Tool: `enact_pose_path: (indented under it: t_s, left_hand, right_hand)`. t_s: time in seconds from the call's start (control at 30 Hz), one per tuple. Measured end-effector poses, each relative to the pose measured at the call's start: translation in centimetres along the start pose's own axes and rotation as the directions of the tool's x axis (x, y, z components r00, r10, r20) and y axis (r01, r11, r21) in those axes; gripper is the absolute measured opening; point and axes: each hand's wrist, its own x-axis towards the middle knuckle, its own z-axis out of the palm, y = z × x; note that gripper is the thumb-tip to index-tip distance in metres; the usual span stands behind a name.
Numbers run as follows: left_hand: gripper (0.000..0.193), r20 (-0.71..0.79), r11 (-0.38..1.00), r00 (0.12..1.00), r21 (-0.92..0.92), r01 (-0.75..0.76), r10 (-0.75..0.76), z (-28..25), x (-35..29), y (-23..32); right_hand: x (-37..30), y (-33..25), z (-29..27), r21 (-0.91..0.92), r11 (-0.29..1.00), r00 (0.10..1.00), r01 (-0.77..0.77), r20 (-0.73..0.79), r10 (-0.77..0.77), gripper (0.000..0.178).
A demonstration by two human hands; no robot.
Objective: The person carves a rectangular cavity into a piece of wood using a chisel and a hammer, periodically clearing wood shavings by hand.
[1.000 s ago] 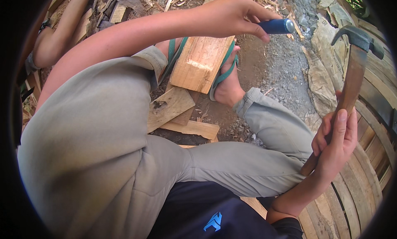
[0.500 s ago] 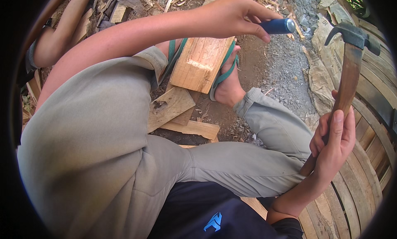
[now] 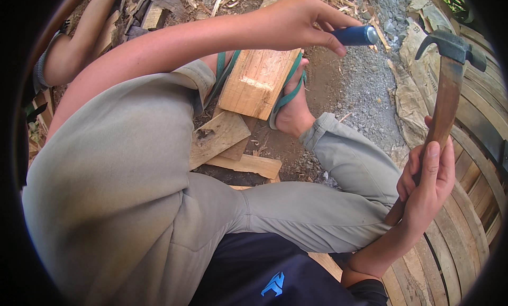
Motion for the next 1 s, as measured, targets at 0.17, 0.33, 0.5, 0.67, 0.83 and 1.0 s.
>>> enact_pose_path:
  t_s: [0.17, 0.33, 0.5, 0.67, 0.83, 1.0]
  left_hand:
    - [0.05, 0.017, 0.998, 0.999, -0.053, 0.039, -0.038, 0.0, -0.2, 0.0]
    - [0.05, 0.019, 0.998, 0.999, -0.055, 0.032, -0.031, 0.1, -0.1, -0.1]
    - [0.051, 0.018, 0.996, 0.997, -0.049, 0.071, -0.07, -0.4, -0.4, -0.1]
    - [0.052, 0.015, 0.994, 0.998, -0.088, 0.061, -0.06, -0.4, -0.2, -0.4]
    - [0.051, 0.021, 0.994, 0.998, -0.083, 0.066, -0.065, -0.4, -0.2, 0.1]
    - [0.052, 0.028, 0.987, 0.994, -0.12, 0.106, -0.104, -0.6, -0.6, 0.1]
  right_hand:
    - [0.1, 0.2, -0.1, -0.001, 1.0, 1.0, -0.001, 0.013, 0.001, 0.041]
    - [-0.6, -0.1, 0.3, 0.081, 0.996, 0.999, -0.044, 0.018, 0.043, 0.045]
    - [0.9, 3.4, 0.0, -0.066, 0.968, 0.97, 0.24, 0.04, -0.238, 0.039]
    - [0.2, 3.6, 0.0, -0.043, 0.983, 0.984, 0.178, 0.035, -0.176, 0.038]
    - [-0.3, 3.4, 1.2, -0.087, 0.952, 0.948, 0.294, -0.1, -0.302, 0.048]
    - [0.0, 3.2, 2.9, -0.44, 0.849, 0.956, 0.292, 0.123, -0.265, 0.046]
